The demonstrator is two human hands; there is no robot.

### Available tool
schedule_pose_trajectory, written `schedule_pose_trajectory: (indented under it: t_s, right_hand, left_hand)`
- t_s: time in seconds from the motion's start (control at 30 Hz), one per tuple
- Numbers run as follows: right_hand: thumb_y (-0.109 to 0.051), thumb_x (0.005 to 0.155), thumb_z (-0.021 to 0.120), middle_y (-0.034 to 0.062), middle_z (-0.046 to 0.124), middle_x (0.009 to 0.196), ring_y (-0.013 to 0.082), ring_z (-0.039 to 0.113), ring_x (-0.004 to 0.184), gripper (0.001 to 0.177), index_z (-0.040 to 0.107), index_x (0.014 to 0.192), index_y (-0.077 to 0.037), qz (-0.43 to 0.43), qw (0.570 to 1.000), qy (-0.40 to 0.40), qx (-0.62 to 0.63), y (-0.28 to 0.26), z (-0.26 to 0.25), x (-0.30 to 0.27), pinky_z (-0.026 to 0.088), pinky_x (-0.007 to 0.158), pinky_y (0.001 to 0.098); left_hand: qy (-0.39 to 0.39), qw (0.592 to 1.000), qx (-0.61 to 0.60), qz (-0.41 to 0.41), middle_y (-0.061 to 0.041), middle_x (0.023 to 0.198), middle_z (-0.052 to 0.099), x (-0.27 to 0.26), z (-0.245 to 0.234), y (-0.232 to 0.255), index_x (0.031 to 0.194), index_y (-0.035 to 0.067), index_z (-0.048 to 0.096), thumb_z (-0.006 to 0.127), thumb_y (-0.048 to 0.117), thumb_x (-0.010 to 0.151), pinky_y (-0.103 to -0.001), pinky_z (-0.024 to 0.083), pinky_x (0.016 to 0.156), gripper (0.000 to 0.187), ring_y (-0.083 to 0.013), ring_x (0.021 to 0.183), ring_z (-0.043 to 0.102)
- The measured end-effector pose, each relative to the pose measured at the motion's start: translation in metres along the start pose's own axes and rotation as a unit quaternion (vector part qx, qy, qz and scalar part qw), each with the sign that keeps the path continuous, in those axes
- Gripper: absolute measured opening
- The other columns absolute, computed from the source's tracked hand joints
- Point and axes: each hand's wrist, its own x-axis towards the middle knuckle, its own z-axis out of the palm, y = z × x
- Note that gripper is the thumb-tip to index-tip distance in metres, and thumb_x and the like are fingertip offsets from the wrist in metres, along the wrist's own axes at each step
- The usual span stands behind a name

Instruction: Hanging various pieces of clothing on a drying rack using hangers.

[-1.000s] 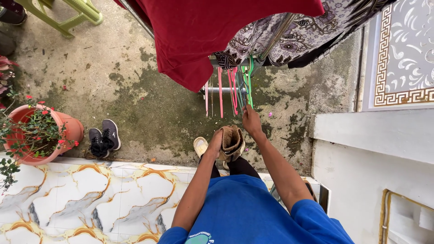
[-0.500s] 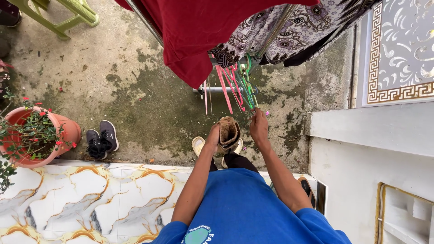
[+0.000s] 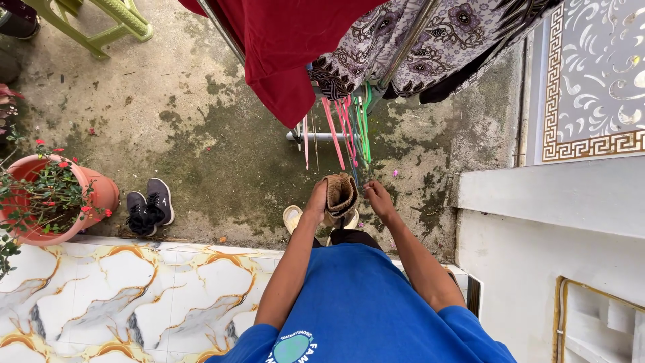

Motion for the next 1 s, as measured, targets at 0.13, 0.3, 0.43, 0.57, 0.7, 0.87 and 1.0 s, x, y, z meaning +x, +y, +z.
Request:
schedule_pose_trajectory:
  t_s: [0.13,0.3,0.43,0.57,0.7,0.87,1.0]
  right_hand:
    - [-0.02,0.102,0.055,0.0093,0.069,0.096,0.0174,0.063,0.086,0.021,0.062,0.115,-0.004,-0.024,1.0,0.008,-0.01,-0.014,0.004,-0.004,0.052,0.078,0.0331]
    - [-0.017,0.103,0.053,0.0081,0.069,0.1,0.0164,0.067,0.095,0.022,0.06,0.118,-0.003,-0.043,0.999,0.008,0.032,-0.02,0.009,0.005,0.054,0.087,0.0306]
    - [-0.017,0.103,0.053,0.0083,0.069,0.1,0.0166,0.067,0.094,0.022,0.059,0.118,-0.003,-0.042,0.999,0.016,0.014,-0.04,0.008,0.009,0.053,0.085,0.0305]
    - [-0.016,0.105,0.053,0.0095,0.07,0.104,0.0167,0.066,0.096,0.021,0.059,0.118,-0.001,-0.074,0.997,0.01,0.004,-0.053,0.011,0.022,0.052,0.087,0.0309]
    - [-0.014,0.108,0.047,0.0159,0.067,0.112,0.0277,0.059,0.093,0.026,0.059,0.127,-0.001,-0.012,0.998,0.005,-0.056,-0.089,0.013,0.037,0.052,0.083,0.0405]
    - [-0.011,0.105,0.046,0.0189,0.062,0.135,0.0283,0.062,0.121,0.033,0.054,0.136,-0.001,-0.12,0.992,0.01,-0.025,-0.101,0.017,0.088,0.051,0.105,0.0379]
    - [-0.012,0.101,0.047,0.0178,0.061,0.138,0.0273,0.063,0.12,0.048,0.045,0.148,-0.005,-0.088,0.995,0.029,-0.048,-0.131,0.021,0.111,0.054,0.1,0.0367]
  left_hand:
    - [0.014,1.0,0.02,-0.002,-0.008,0.101,0.075,0.002,0.002,-0.001,0.12,0.007,0.071,0.05,0.032,0.101,-0.031,0.064,0.077,0.038,-0.016,0.085,0.074]
    - [0.037,0.999,0.018,-0.003,-0.009,0.1,0.075,0.007,-0.002,-0.001,0.116,0.008,0.069,0.049,0.035,0.1,-0.034,0.064,0.075,0.037,-0.018,0.084,0.075]
    - [0.044,0.999,0.0,-0.005,-0.01,0.101,0.075,0.006,-0.001,0.002,0.118,0.005,0.069,0.051,0.032,0.101,-0.034,0.064,0.076,0.036,-0.0182,0.085,0.075]
    - [0.024,0.999,-0.043,0.01,-0.01,0.1,0.074,0.009,-0.008,-0.001,0.12,0.004,0.069,0.051,0.029,0.101,-0.034,0.063,0.074,0.036,-0.019,0.083,0.074]
    - [0.024,0.999,-0.045,0.005,-0.01,0.099,0.074,0.004,-0.006,0.006,0.12,0.003,0.068,0.051,0.028,0.101,-0.034,0.063,0.074,0.036,-0.0186,0.082,0.074]
    - [0.035,0.999,-0.027,0.001,-0.01,0.098,0.074,0.008,-0.006,0.015,0.119,0.004,0.069,0.051,0.029,0.101,-0.034,0.063,0.074,0.036,-0.0188,0.081,0.074]
    - [0.056,0.998,0.008,-0.013,-0.01,0.097,0.075,0.017,-0.007,0.023,0.119,0.006,0.069,0.047,0.031,0.1,-0.034,0.065,0.074,0.038,-0.0185,0.081,0.074]
